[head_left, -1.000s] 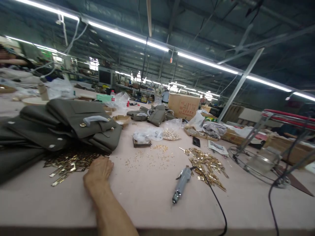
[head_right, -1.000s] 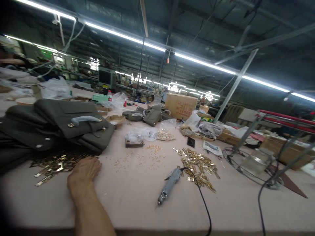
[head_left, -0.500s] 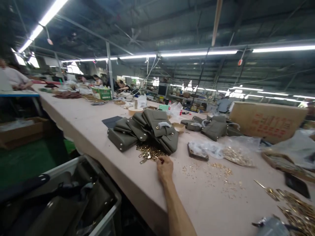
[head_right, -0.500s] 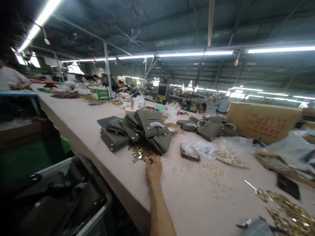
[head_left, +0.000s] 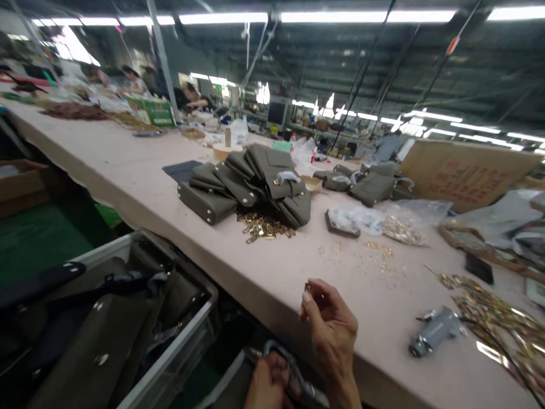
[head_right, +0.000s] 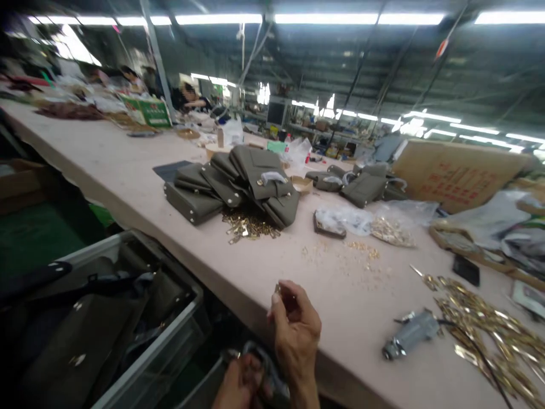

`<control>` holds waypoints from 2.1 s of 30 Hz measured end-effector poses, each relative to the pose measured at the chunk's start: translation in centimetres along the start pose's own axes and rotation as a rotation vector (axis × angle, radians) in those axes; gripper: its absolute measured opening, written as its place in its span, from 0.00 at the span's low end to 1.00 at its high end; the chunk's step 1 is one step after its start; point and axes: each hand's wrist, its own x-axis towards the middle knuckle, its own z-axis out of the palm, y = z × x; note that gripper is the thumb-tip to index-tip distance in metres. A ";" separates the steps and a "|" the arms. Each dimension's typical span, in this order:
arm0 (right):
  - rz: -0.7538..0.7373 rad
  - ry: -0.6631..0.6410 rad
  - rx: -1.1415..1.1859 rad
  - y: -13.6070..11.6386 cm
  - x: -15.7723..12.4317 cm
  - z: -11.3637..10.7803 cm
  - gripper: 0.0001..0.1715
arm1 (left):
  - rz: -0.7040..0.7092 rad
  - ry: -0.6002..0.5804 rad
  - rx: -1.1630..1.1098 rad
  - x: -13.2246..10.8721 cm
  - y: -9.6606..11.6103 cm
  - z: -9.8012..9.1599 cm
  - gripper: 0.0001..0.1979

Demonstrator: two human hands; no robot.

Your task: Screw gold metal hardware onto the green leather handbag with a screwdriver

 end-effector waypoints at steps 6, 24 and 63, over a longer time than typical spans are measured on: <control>0.419 0.117 -0.081 4.6 -11.9 -6.1 0.19 | 0.053 -0.058 -0.040 1.1 -1.3 0.1 0.16; 0.701 -0.009 -0.005 8.3 -10.7 -5.9 0.21 | 0.057 -0.148 -0.052 0.2 -0.4 0.6 0.21; 0.229 -0.024 -0.563 7.8 -13.0 -5.0 0.15 | 0.101 -0.188 -0.110 -0.2 -1.2 0.0 0.20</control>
